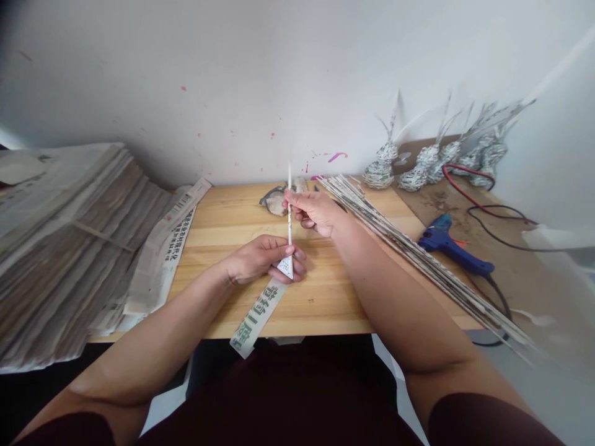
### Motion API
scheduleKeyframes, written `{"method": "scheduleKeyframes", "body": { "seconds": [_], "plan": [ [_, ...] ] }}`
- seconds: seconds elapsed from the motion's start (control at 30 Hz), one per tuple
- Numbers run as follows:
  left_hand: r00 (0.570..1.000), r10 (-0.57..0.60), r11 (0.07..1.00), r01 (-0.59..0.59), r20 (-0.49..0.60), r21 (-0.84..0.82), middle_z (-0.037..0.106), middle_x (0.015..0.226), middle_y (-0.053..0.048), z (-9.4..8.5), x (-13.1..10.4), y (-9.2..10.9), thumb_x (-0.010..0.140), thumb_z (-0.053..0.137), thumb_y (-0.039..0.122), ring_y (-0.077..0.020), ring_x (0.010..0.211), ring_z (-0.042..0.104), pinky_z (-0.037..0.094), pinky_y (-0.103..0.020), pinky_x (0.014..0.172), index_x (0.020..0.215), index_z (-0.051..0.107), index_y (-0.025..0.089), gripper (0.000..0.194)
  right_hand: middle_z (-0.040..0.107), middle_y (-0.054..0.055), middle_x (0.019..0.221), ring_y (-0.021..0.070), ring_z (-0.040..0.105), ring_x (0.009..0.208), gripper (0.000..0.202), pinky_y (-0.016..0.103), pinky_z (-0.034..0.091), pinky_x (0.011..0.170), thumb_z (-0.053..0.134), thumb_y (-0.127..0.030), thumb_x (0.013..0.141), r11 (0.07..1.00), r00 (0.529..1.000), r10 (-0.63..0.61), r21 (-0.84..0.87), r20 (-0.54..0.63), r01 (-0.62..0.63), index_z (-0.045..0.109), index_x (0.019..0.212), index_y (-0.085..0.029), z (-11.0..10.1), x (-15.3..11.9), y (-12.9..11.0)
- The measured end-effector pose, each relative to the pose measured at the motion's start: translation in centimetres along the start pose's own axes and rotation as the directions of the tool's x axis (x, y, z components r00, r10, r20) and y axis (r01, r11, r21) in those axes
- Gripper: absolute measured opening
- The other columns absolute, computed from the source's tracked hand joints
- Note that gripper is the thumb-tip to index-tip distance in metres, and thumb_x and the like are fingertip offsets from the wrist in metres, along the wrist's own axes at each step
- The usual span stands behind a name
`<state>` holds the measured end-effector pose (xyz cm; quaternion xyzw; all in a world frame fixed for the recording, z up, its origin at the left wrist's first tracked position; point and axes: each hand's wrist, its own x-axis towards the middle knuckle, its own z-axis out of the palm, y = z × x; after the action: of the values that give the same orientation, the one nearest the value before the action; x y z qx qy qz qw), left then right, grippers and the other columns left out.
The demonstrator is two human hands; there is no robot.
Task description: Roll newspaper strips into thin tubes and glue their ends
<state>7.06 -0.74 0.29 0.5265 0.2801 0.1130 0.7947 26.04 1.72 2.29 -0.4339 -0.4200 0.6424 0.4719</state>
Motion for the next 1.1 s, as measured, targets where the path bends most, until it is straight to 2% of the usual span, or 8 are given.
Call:
{"method": "scheduleKeyframes", "body": {
  "seconds": [0.1, 0.17, 0.3, 0.47, 0.67, 0.73, 0.9, 1.1],
  "plan": [
    [1.0, 0.01, 1.0, -0.01, -0.019, -0.002, 0.073, 0.09, -0.016, 0.06, -0.1, 0.11, 0.083, 0.067, 0.046, -0.0235, 0.08, 0.072, 0.057, -0.037, 0.07, 0.099, 0.067, 0.009, 0.04, 0.052, -0.001, 0.063, 0.0064, 0.045, 0.054, 0.04, 0.016, 0.02, 0.036, 0.081, -0.048, 0.067, 0.998, 0.985, 0.054, -0.048, 0.163, -0.046, 0.068, 0.08, -0.013, -0.22, -0.22, -0.05],
    [1.0, 0.006, 1.0, -0.006, -0.019, 0.01, 0.073, 0.09, -0.016, 0.05, -0.13, 0.13, 0.083, 0.067, 0.047, -0.0239, 0.08, 0.072, 0.057, -0.036, 0.068, 0.099, 0.067, 0.01, 0.041, 0.052, -0.001, 0.061, 0.0062, 0.043, 0.053, 0.038, 0.016, 0.019, 0.036, 0.082, -0.045, 0.067, 0.995, 0.989, 0.045, -0.094, 0.141, -0.032, 0.068, 0.078, -0.012, -0.13, -0.24, 0.06],
    [1.0, 0.003, 1.0, -0.003, 0.001, 0.031, 0.072, 0.091, -0.017, -0.08, -0.09, 0.07, 0.084, 0.066, 0.047, -0.0244, 0.079, 0.072, 0.057, -0.032, 0.062, 0.099, 0.066, 0.01, 0.04, 0.047, -0.003, 0.055, 0.0051, 0.037, 0.049, 0.041, 0.017, 0.015, 0.036, 0.084, -0.048, 0.063, 0.995, 1.0, -0.003, -0.095, -0.005, 0.003, 0.064, 0.07, -0.013, 0.27, -0.08, 0.35],
    [0.999, 0.024, 1.0, -0.024, -0.027, 0.008, 0.072, 0.089, -0.015, -0.16, -0.04, 0.11, 0.084, 0.065, 0.048, -0.0249, 0.08, 0.072, 0.057, -0.032, 0.064, 0.099, 0.066, 0.01, 0.04, 0.051, -0.001, 0.061, 0.0068, 0.043, 0.054, 0.04, 0.017, 0.019, 0.038, 0.081, -0.048, 0.067, 0.999, 0.986, 0.037, -0.038, 0.164, -0.032, 0.069, 0.08, -0.013, 0.0, -0.1, 0.24],
    [1.0, 0.014, 0.999, -0.014, 0.01, 0.042, 0.072, 0.092, -0.016, -0.06, -0.15, 0.12, 0.086, 0.064, 0.044, -0.0239, 0.081, 0.072, 0.057, -0.034, 0.066, 0.099, 0.067, 0.01, 0.037, 0.047, -0.004, 0.056, 0.0043, 0.037, 0.049, 0.037, 0.015, 0.015, 0.036, 0.085, -0.042, 0.063, 0.999, 1.0, 0.01, -0.053, -0.012, -0.011, 0.066, 0.073, -0.012, 0.17, -0.03, 0.09],
    [1.0, 0.014, 0.999, -0.015, 0.015, 0.043, 0.072, 0.094, -0.017, -0.17, -0.16, 0.11, 0.086, 0.064, 0.045, -0.0241, 0.082, 0.072, 0.057, -0.035, 0.068, 0.1, 0.067, 0.01, 0.037, 0.047, -0.004, 0.058, 0.0046, 0.04, 0.049, 0.037, 0.014, 0.017, 0.035, 0.083, -0.044, 0.066, 0.999, 0.999, 0.035, -0.022, 0.037, -0.034, 0.066, 0.076, -0.013, 0.13, -0.16, 0.03],
    [0.999, 0.0, 1.0, -0.001, 0.054, 0.006, 0.073, 0.095, -0.017, -0.47, -0.21, 0.18, 0.085, 0.065, 0.045, -0.0258, 0.082, 0.073, 0.058, -0.037, 0.068, 0.102, 0.066, 0.011, 0.038, 0.052, -0.002, 0.063, 0.0061, 0.046, 0.052, 0.034, 0.014, 0.023, 0.036, 0.08, -0.043, 0.071, 0.995, 0.956, 0.098, -0.004, 0.275, -0.1, 0.068, 0.084, -0.014, -0.45, -0.43, 0.22],
    [0.997, -0.011, 1.0, 0.012, 0.079, -0.003, 0.073, 0.099, -0.02, -0.36, -0.26, 0.2, 0.085, 0.066, 0.044, -0.0269, 0.085, 0.073, 0.058, -0.038, 0.07, 0.103, 0.067, 0.01, 0.039, 0.05, -0.003, 0.053, 0.0054, 0.042, 0.045, 0.041, 0.015, 0.017, 0.034, 0.084, -0.048, 0.063, 0.998, 0.979, 0.051, -0.039, 0.199, -0.044, 0.066, 0.076, -0.013, -0.11, -0.03, 0.59]
  ]
}}
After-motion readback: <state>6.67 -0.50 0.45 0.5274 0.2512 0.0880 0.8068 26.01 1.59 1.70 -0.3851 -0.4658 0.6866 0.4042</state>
